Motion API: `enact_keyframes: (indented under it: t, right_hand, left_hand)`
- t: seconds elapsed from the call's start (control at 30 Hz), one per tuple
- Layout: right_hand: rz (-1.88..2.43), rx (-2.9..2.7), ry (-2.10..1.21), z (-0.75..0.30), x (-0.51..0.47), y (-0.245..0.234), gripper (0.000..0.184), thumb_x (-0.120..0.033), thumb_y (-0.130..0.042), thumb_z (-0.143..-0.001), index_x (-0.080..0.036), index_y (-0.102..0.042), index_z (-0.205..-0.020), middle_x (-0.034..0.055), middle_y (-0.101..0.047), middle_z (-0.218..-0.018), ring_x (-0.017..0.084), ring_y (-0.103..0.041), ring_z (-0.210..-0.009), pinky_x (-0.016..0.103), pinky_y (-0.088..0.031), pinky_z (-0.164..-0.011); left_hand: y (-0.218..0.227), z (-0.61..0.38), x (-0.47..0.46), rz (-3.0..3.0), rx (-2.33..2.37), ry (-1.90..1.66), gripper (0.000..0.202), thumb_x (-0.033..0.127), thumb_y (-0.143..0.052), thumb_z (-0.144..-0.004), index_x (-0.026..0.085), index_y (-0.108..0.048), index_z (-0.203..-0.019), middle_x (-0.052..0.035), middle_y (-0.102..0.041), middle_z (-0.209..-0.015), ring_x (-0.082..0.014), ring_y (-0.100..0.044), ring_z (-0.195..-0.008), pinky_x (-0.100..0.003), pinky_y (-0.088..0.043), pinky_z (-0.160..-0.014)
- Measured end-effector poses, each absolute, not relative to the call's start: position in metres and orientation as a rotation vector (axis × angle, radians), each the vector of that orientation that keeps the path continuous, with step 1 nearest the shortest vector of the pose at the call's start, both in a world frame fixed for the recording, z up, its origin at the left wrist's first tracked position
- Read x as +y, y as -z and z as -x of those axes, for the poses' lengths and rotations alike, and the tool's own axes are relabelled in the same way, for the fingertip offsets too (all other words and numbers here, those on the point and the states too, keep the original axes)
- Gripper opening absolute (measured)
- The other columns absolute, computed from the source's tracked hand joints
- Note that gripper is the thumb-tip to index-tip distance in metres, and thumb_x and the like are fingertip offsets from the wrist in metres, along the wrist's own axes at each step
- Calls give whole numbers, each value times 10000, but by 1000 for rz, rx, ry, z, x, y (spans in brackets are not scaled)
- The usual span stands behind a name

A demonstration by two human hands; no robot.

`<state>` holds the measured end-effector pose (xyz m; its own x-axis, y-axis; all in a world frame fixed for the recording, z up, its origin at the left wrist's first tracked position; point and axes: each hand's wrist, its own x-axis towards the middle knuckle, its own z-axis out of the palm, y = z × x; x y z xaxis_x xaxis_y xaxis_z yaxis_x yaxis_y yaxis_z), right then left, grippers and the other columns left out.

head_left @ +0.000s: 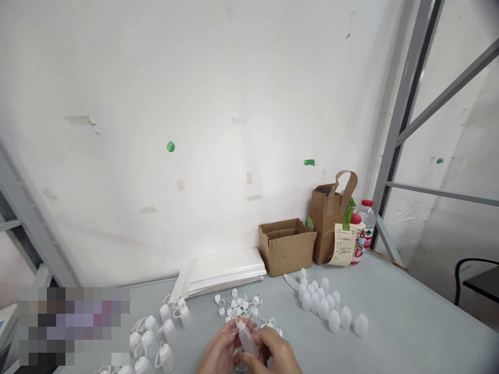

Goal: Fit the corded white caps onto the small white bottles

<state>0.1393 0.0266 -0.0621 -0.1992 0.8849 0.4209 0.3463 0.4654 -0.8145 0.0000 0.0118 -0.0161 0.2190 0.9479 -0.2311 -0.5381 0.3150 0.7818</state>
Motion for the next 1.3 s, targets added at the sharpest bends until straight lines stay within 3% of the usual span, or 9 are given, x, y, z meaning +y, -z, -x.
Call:
enact_keyframes:
  t: [0.13,0.43,0.6,0.83,1.3]
  right_hand:
    - [1059,-1781,-763,-139,26,61,170,-338,-618,-729,-171,-627,-700,-6,-598,-609,100,-512,-481,172,-404,-459]
    - [980,-1874,-161,-142,25,56,183,-330,-498,-829,-197,-589,-741,1,-528,-593,128,-478,-493,212,-402,-464]
    - [964,-1864,-57,-141,25,58,220,-330,-452,-858,-199,-557,-715,21,-545,-603,140,-515,-513,207,-417,-446]
    - [919,-1874,86,-142,24,55,167,-289,-437,-855,-211,-551,-761,27,-568,-618,161,-567,-546,229,-476,-507]
    - [951,-1922,315,-140,23,52,156,-160,-428,-806,-199,-569,-755,37,-575,-577,176,-568,-502,239,-446,-441]
  left_hand:
    - [13,0,10,-641,789,-1120,247,329,-641,-645,184,-706,-833,-77,-712,-938,-285,-558,-1009,-325,-366,-776]
    - [5,-1,7,-593,772,-1132,275,314,-658,-668,206,-713,-915,-75,-723,-936,-272,-549,-1047,-347,-322,-906]
    - [9,-1,7,-547,752,-1145,182,289,-662,-667,218,-704,-829,-57,-727,-921,-268,-576,-1019,-338,-354,-850]
    - [15,1,11,-461,702,-1052,197,273,-645,-658,200,-718,-825,-72,-733,-929,-289,-556,-1074,-374,-333,-924]
    - [16,-3,11,-526,763,-1107,233,339,-695,-617,200,-744,-798,-67,-746,-879,-288,-576,-1025,-364,-346,-907]
